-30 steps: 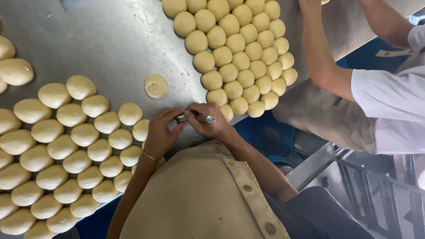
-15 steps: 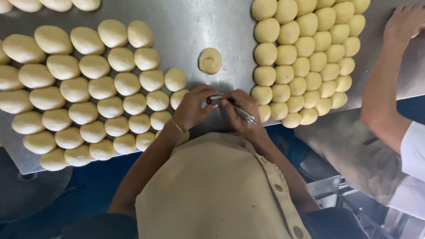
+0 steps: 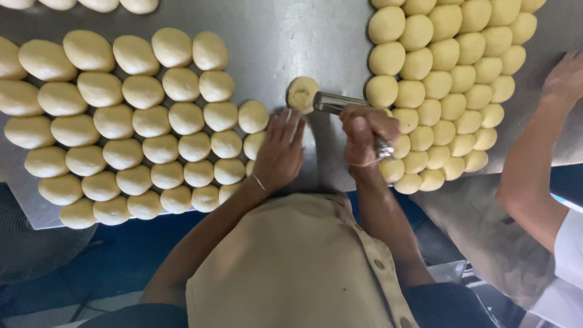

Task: The person prepares bread dough on a metal table by flattening small dough balls with a rolling tool, rolling them into cylinders by hand, and placing them into metal molds.

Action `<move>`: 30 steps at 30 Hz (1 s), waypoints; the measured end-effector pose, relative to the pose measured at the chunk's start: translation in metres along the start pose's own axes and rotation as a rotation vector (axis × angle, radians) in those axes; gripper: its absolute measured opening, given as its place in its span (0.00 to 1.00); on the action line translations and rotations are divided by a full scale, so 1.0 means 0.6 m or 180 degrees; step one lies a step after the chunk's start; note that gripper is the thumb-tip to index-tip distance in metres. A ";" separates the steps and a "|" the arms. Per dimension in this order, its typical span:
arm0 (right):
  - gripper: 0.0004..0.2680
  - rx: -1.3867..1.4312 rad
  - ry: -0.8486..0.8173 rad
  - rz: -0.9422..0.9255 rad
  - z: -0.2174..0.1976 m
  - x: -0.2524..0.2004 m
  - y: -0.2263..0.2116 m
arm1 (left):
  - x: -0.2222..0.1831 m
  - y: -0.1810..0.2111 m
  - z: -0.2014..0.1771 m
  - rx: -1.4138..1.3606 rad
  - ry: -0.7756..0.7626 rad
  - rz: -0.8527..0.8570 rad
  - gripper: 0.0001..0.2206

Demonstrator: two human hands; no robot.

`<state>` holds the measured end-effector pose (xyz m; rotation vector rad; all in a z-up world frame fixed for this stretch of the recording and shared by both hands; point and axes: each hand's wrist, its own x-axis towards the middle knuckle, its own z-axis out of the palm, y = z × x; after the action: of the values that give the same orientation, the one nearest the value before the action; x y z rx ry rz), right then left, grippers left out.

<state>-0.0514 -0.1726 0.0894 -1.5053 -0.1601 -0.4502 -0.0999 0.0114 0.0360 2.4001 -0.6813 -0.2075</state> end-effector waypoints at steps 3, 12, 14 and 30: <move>0.13 -0.0053 -0.0252 -0.0346 0.021 0.010 0.021 | 0.011 0.022 0.037 0.0408 0.0030 0.0125 0.28; 0.11 0.0259 -0.1085 -0.0369 0.059 -0.001 0.027 | 0.000 0.005 0.123 -0.0046 -0.0108 -0.0085 0.28; 0.10 0.0487 -0.0938 -0.0406 0.069 0.003 0.033 | -0.013 -0.005 0.138 -0.0192 -0.0061 -0.0130 0.29; 0.10 -0.0897 -0.0165 -0.0488 0.061 0.052 0.217 | 0.020 0.011 0.089 0.0257 -0.0834 -0.0179 0.28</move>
<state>0.0330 -0.1425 -0.0167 -1.7897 -0.2624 -0.5746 -0.1087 -0.0276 -0.0018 2.4958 -0.7520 -0.5345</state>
